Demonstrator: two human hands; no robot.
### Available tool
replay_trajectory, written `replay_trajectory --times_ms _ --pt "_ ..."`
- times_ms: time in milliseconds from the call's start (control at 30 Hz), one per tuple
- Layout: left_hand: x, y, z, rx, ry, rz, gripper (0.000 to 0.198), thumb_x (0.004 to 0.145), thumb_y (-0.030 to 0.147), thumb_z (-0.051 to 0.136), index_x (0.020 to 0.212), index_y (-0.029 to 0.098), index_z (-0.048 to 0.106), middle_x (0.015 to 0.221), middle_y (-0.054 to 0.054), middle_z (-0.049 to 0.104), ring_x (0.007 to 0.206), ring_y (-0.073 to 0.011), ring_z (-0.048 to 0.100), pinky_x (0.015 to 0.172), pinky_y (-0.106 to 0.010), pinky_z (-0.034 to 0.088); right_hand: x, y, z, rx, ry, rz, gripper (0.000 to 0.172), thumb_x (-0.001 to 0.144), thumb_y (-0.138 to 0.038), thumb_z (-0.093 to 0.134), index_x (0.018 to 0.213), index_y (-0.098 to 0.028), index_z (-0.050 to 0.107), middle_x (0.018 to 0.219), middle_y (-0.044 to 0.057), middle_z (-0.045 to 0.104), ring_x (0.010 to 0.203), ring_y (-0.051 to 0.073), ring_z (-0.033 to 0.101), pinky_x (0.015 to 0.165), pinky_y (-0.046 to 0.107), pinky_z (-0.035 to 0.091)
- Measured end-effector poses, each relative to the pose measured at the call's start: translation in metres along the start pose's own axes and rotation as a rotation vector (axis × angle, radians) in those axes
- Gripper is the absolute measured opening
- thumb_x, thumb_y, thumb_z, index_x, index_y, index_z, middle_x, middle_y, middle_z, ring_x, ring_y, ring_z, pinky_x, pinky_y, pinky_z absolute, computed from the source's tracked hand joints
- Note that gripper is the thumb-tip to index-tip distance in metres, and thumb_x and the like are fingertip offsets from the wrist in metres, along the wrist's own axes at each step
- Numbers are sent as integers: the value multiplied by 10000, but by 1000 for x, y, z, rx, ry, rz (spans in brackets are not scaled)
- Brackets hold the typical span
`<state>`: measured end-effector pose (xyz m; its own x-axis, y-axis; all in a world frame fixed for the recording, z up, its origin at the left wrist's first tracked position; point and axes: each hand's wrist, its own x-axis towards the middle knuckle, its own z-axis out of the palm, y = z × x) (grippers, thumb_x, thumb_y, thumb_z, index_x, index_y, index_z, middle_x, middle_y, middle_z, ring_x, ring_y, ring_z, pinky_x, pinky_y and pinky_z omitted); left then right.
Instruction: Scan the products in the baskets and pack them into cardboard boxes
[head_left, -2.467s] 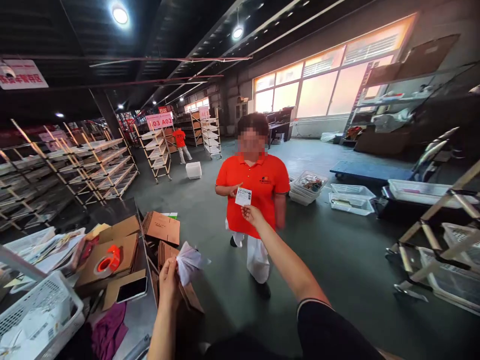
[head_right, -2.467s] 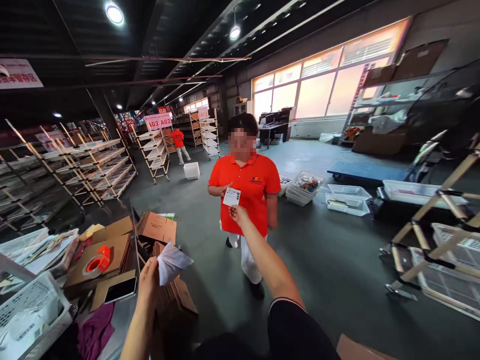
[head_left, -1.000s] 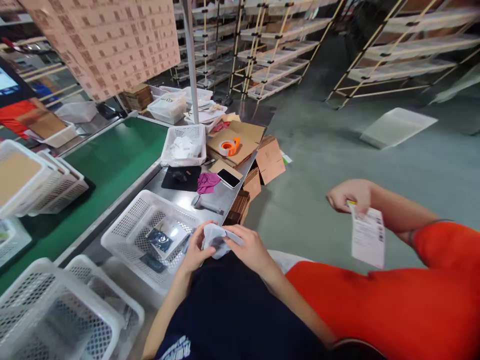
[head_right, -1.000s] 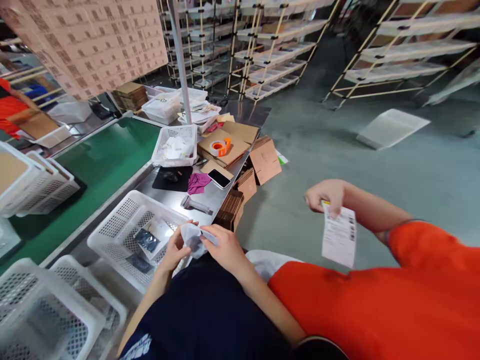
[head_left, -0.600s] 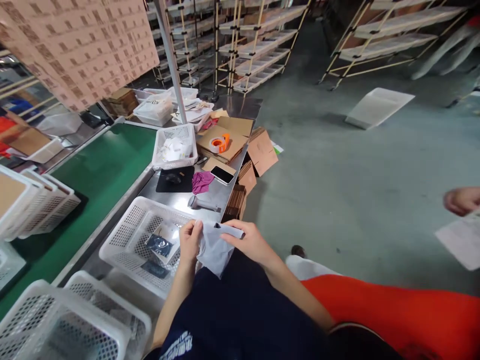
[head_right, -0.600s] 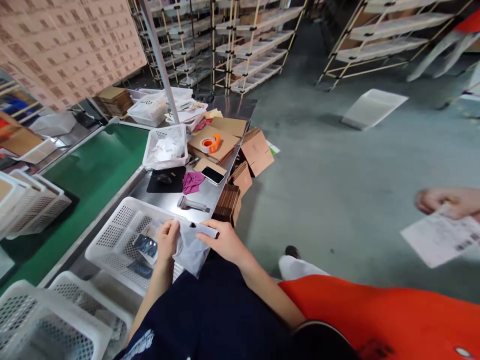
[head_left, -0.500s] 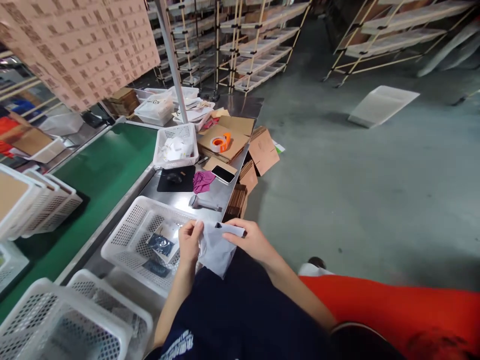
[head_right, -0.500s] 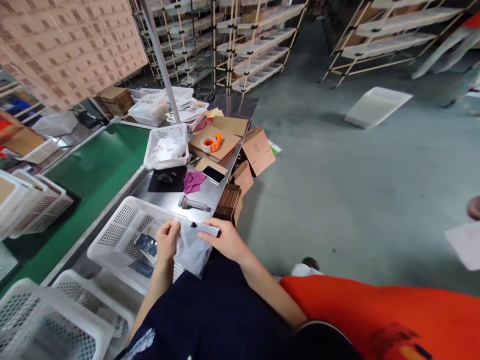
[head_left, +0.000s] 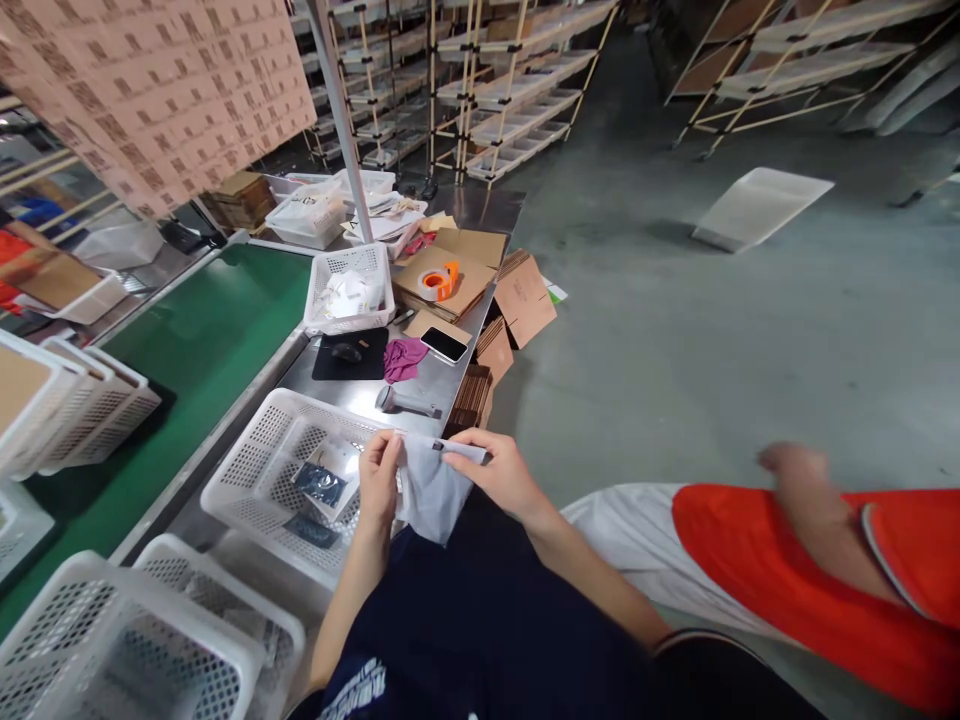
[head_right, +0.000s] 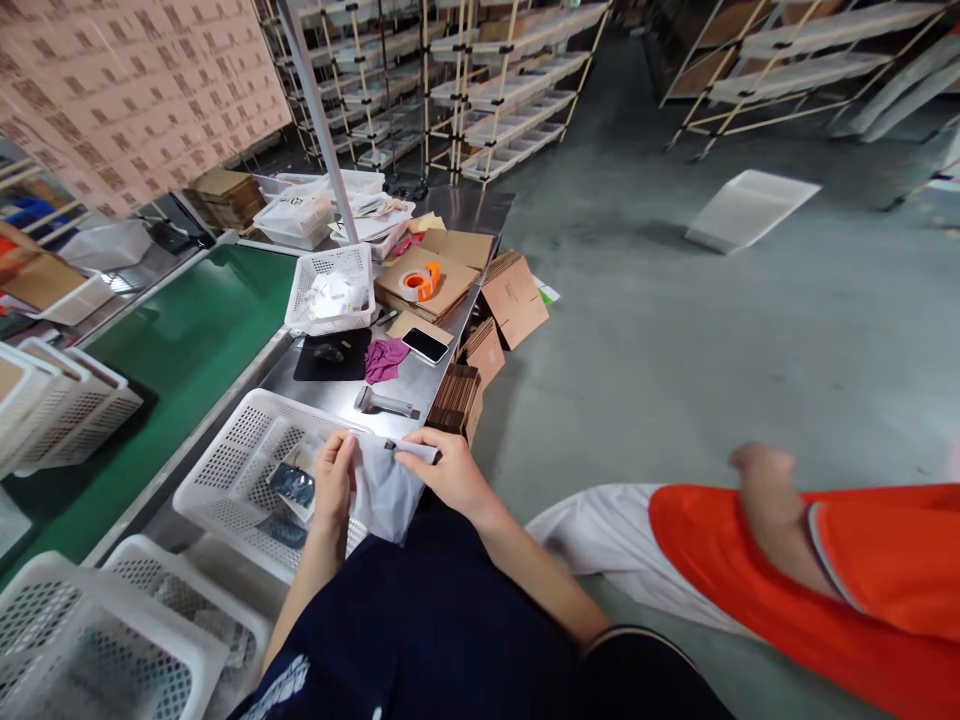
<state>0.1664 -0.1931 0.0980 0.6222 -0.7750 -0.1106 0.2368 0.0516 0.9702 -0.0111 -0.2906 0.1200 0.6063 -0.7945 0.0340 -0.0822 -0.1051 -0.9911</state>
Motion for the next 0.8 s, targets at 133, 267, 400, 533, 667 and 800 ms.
replay_trajectory --times_ms 133,267,400,533,667,800 --pt "-8 0 5 -3 -231 -117 595 650 604 1011 1022 178 826 950 -77 800 847 -228 695 804 -333 554 -1 5 -6 0 53 15 319 864 -527 789 905 -211 800 831 44 792 726 198 688 662 315 545" --pt "-12 0 12 73 -214 -138 467 708 584 978 861 171 820 830 -60 776 748 -198 651 743 -319 532 0 6 -10 -160 55 -53 447 830 -559 837 1128 -227 813 1103 96 842 995 277 781 916 412 628" --pt "-11 -1 13 228 -256 -22 343 808 503 921 859 178 824 788 -31 738 738 -177 610 717 -288 477 7 -1 -12 -282 43 -106 474 826 -575 848 1139 -221 816 1102 105 840 972 275 778 949 434 615" --pt "-7 0 5 251 -284 -36 356 840 530 889 844 180 827 769 -30 722 727 -179 599 701 -290 458 21 -11 -21 -246 -115 -59 346 922 -561 756 927 -220 810 874 50 801 796 199 701 764 343 570" --pt "2 3 -11 88 -442 -108 523 801 647 907 1055 193 852 959 -80 795 879 -234 699 843 -341 545 39 -21 -35 -42 -315 42 452 803 -640 844 855 -196 772 744 21 734 679 156 626 618 287 484" --pt "8 -6 -17 -22 -533 -172 787 574 477 1082 1271 254 790 1291 -122 768 1174 -300 711 921 -371 601 58 -32 -43 0 -232 25 518 753 -705 860 790 -209 715 704 3 677 634 137 552 584 287 432"
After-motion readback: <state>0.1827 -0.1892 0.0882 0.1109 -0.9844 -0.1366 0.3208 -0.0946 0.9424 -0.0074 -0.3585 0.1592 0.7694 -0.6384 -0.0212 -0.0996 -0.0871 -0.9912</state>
